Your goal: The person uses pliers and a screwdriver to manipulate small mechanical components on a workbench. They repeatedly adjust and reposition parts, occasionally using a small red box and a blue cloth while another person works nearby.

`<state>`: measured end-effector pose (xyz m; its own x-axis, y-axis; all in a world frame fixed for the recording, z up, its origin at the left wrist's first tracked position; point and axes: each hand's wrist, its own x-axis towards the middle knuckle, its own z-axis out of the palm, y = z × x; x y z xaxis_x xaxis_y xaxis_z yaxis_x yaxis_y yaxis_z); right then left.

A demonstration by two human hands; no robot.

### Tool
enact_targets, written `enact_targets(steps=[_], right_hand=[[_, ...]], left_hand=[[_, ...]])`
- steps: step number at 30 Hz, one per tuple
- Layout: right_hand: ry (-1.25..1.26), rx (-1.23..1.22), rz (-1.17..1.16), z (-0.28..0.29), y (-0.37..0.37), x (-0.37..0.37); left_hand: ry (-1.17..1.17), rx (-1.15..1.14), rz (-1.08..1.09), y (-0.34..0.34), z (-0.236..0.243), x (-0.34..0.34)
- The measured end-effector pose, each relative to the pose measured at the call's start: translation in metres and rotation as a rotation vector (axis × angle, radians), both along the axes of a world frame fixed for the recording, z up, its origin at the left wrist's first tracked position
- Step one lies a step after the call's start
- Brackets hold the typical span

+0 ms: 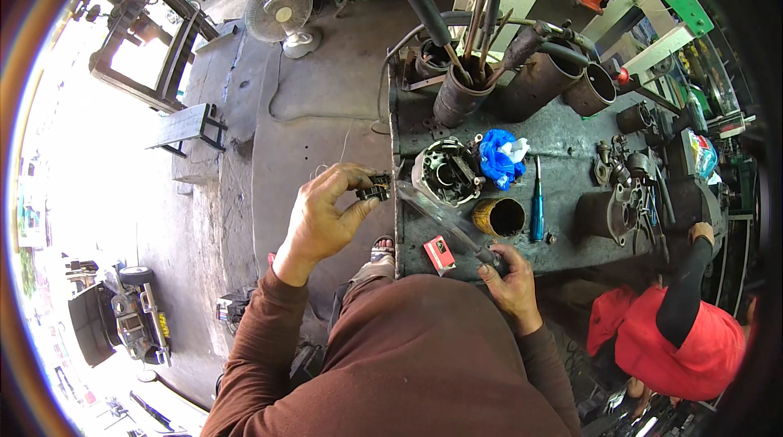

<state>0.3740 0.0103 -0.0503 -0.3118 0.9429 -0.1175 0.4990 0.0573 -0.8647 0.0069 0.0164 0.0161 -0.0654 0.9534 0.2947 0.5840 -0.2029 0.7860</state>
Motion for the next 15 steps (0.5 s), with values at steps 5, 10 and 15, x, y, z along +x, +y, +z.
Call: enact_targets(steps=[5, 10, 15], right_hand=[[-0.051, 0.065, 0.025, 0.0036, 0.0017, 0.0005], [-0.067, 0.100, 0.003, 0.0018, 0.0027, 0.0025], [-0.128, 0.166, 0.008, 0.0049, 0.0063, 0.0053]], left_hand=[[0.053, 0.024, -0.020, 0.0013, 0.0066, 0.0059], [0.075, 0.030, -0.032, 0.0037, 0.0068, 0.0093], [0.085, 0.048, -0.045, 0.0042, 0.0048, 0.0105]])
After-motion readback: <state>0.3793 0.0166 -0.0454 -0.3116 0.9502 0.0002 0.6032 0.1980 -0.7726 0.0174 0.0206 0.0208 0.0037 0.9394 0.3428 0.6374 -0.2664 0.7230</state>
